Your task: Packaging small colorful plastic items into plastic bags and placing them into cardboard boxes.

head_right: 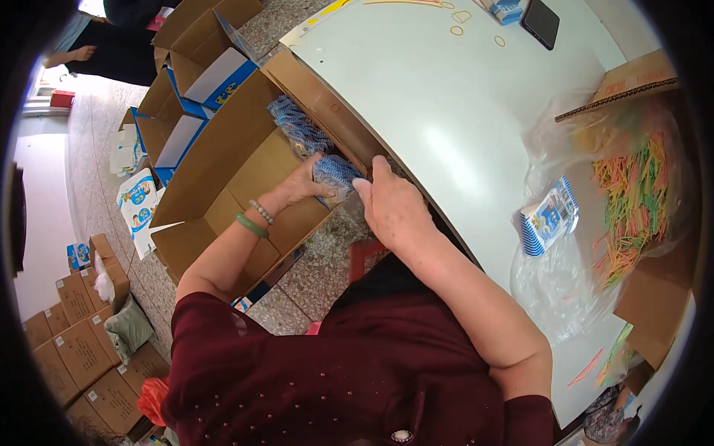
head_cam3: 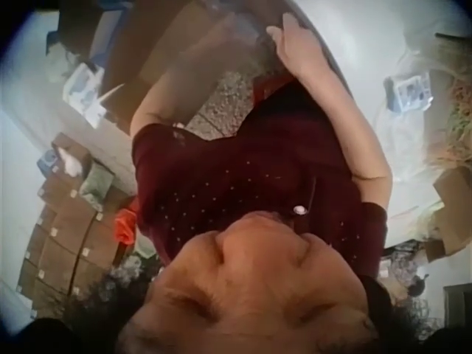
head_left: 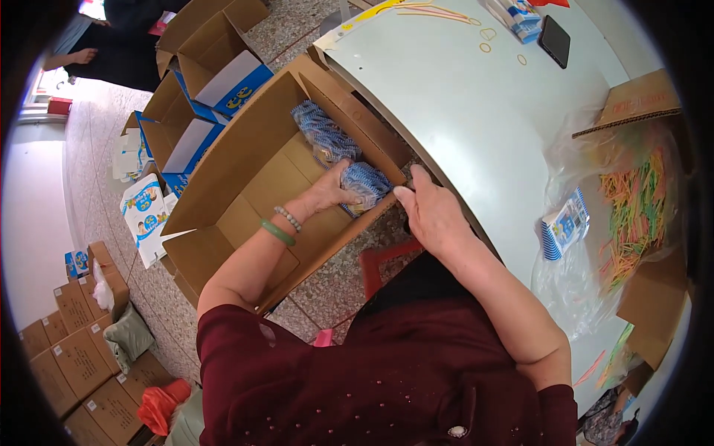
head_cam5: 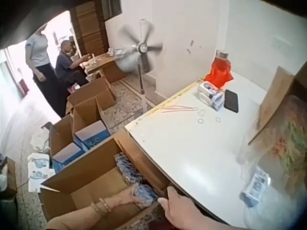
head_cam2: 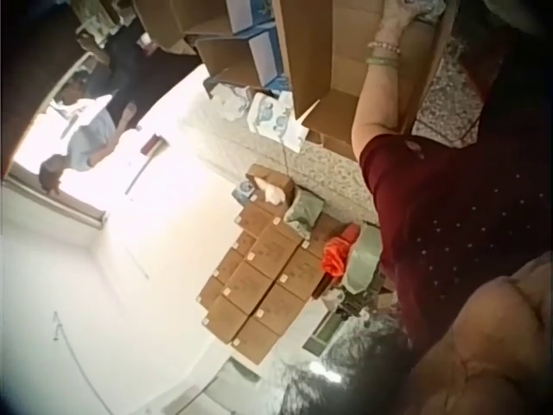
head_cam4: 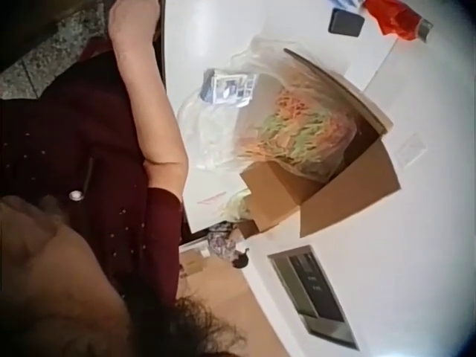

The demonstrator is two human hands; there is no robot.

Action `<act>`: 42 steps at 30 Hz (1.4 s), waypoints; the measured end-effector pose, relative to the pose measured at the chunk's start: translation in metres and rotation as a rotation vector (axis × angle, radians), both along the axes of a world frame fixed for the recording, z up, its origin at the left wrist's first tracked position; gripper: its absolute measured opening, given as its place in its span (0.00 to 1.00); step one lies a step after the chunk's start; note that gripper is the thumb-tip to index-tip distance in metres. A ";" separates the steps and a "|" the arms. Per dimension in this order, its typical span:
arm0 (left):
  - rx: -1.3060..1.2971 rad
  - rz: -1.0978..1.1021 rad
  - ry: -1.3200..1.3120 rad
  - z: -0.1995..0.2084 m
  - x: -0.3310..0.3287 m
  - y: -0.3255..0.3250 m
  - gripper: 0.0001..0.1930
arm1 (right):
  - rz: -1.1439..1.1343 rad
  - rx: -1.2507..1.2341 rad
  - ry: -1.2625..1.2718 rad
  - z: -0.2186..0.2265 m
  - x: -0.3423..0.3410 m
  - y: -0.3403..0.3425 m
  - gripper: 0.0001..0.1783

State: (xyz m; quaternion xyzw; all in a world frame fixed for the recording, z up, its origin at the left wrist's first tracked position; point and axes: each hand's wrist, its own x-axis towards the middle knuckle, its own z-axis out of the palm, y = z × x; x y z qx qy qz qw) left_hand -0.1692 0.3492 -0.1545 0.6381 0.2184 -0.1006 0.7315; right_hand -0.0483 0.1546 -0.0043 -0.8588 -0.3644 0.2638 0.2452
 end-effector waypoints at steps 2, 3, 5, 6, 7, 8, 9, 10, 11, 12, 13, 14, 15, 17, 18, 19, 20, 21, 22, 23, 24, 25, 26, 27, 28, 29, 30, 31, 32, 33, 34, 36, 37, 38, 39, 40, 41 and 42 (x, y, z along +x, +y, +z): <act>-0.056 0.027 -0.024 -0.014 0.001 -0.001 0.34 | -0.050 0.089 0.355 -0.032 0.005 -0.001 0.26; -0.111 0.061 -0.043 -0.019 -0.001 -0.002 0.32 | -0.053 0.085 0.360 -0.034 0.007 0.001 0.26; 0.063 0.058 -0.083 -0.026 -0.007 -0.003 0.29 | -0.031 0.127 0.399 -0.037 0.007 0.002 0.26; 0.241 0.058 -0.131 -0.028 -0.008 -0.004 0.26 | -0.033 0.127 0.401 -0.039 0.007 0.002 0.26; 0.240 0.056 -0.129 -0.031 -0.009 -0.003 0.26 | -0.032 0.141 0.421 -0.043 0.006 0.002 0.25; 0.532 0.017 -0.164 -0.035 -0.012 -0.002 0.25 | -0.030 0.156 0.441 -0.046 0.006 0.002 0.25; 0.825 -0.022 -0.195 -0.035 -0.014 -0.001 0.24 | -0.032 0.156 0.444 -0.049 0.005 0.001 0.25; 0.825 -0.025 -0.192 -0.035 -0.014 -0.001 0.24 | -0.039 0.184 0.442 -0.051 0.005 0.000 0.25; 0.760 -0.012 -0.180 -0.036 -0.013 0.000 0.24 | -0.046 0.212 0.440 -0.052 0.005 -0.001 0.24; 0.694 -0.001 -0.169 -0.036 -0.012 -0.001 0.24 | -0.049 0.211 0.442 -0.051 0.003 0.000 0.24; 0.693 -0.004 -0.167 -0.036 -0.012 -0.001 0.24 | -0.068 0.254 0.426 -0.049 0.002 0.001 0.21; 0.562 0.015 -0.136 -0.035 -0.014 -0.001 0.25 | -0.086 0.297 0.409 -0.048 0.001 0.002 0.19; 0.432 0.034 -0.105 -0.033 -0.013 -0.001 0.26 | -0.088 0.299 0.410 -0.049 0.002 0.002 0.19; 0.433 0.094 -0.087 -0.029 -0.015 -0.008 0.28 | -0.074 0.291 0.422 -0.052 0.003 0.002 0.19; 0.433 0.157 -0.069 -0.025 -0.016 -0.011 0.29 | -0.075 0.293 0.424 -0.053 0.003 0.002 0.19; 0.435 0.155 -0.068 -0.021 -0.016 -0.012 0.29 | -0.081 0.299 0.429 -0.053 0.003 0.001 0.20; 0.590 0.132 -0.097 -0.018 -0.016 -0.013 0.30 | -0.088 0.306 0.435 -0.053 0.003 0.001 0.20; 0.744 0.108 -0.126 -0.014 -0.016 -0.013 0.32 | -0.088 0.307 0.436 -0.053 0.004 0.001 0.20; 0.745 0.107 -0.126 -0.012 -0.016 -0.015 0.32 | -0.082 0.311 0.455 -0.053 0.004 0.001 0.20; 0.806 0.137 -0.126 -0.009 -0.016 -0.016 0.32 | -0.075 0.315 0.473 -0.052 0.004 0.001 0.21; 0.866 0.167 -0.126 -0.005 -0.015 -0.018 0.32 | -0.078 0.316 0.474 -0.051 0.005 0.001 0.21; 0.866 0.165 -0.127 -0.001 -0.015 -0.021 0.32 | -0.079 0.301 0.488 -0.050 0.005 0.001 0.21; 1.005 0.150 -0.089 0.003 -0.016 -0.025 0.32 | -0.081 0.286 0.502 -0.049 0.005 0.000 0.21; 1.144 0.135 -0.050 0.007 -0.016 -0.027 0.31 | -0.082 0.289 0.503 -0.051 0.006 -0.001 0.21; 1.146 0.133 -0.051 0.007 -0.015 -0.028 0.31 | -0.070 0.265 0.523 -0.054 0.008 -0.002 0.22; 1.049 0.177 0.026 0.006 -0.015 -0.030 0.31 | -0.057 0.242 0.543 -0.057 0.009 -0.004 0.24; 0.951 0.220 0.104 0.005 -0.016 -0.030 0.31 | -0.059 0.245 0.544 -0.058 0.009 -0.004 0.24; 0.953 0.216 0.104 0.003 -0.017 -0.031 0.31 | -0.060 0.249 0.546 -0.059 0.009 -0.005 0.24; 0.900 0.236 0.144 0.001 -0.019 -0.031 0.30 | -0.060 0.254 0.548 -0.060 0.009 -0.006 0.24; 0.846 0.256 0.185 -0.003 -0.021 -0.031 0.30 | -0.063 0.257 0.550 -0.061 0.009 -0.006 0.24; 0.847 0.255 0.184 -0.012 -0.024 -0.030 0.30 | -0.066 0.248 0.542 -0.063 0.008 -0.006 0.25; 0.604 0.349 0.074 -0.036 -0.030 -0.028 0.29 | -0.068 0.241 0.536 -0.063 0.008 -0.006 0.25; 0.610 0.353 0.078 -0.048 -0.034 -0.026 0.29 | -0.073 0.261 0.562 -0.063 0.007 -0.005 0.26; 0.561 0.382 0.033 -0.061 -0.038 -0.024 0.31 | -0.077 0.281 0.588 -0.062 0.005 -0.004 0.27; 0.505 0.402 -0.016 -0.058 -0.033 -0.027 0.33 | -0.079 0.282 0.588 -0.063 0.006 -0.005 0.27; 0.506 0.400 -0.015 -0.054 -0.029 -0.030 0.33 | -0.086 0.265 0.590 -0.064 0.007 -0.005 0.27; 0.466 0.349 0.096 -0.051 -0.026 -0.033 0.34 | -0.092 0.248 0.591 -0.065 0.007 -0.004 0.28; 0.425 0.297 0.207 -0.039 -0.021 -0.036 0.35 | -0.094 0.250 0.592 -0.066 0.006 -0.005 0.28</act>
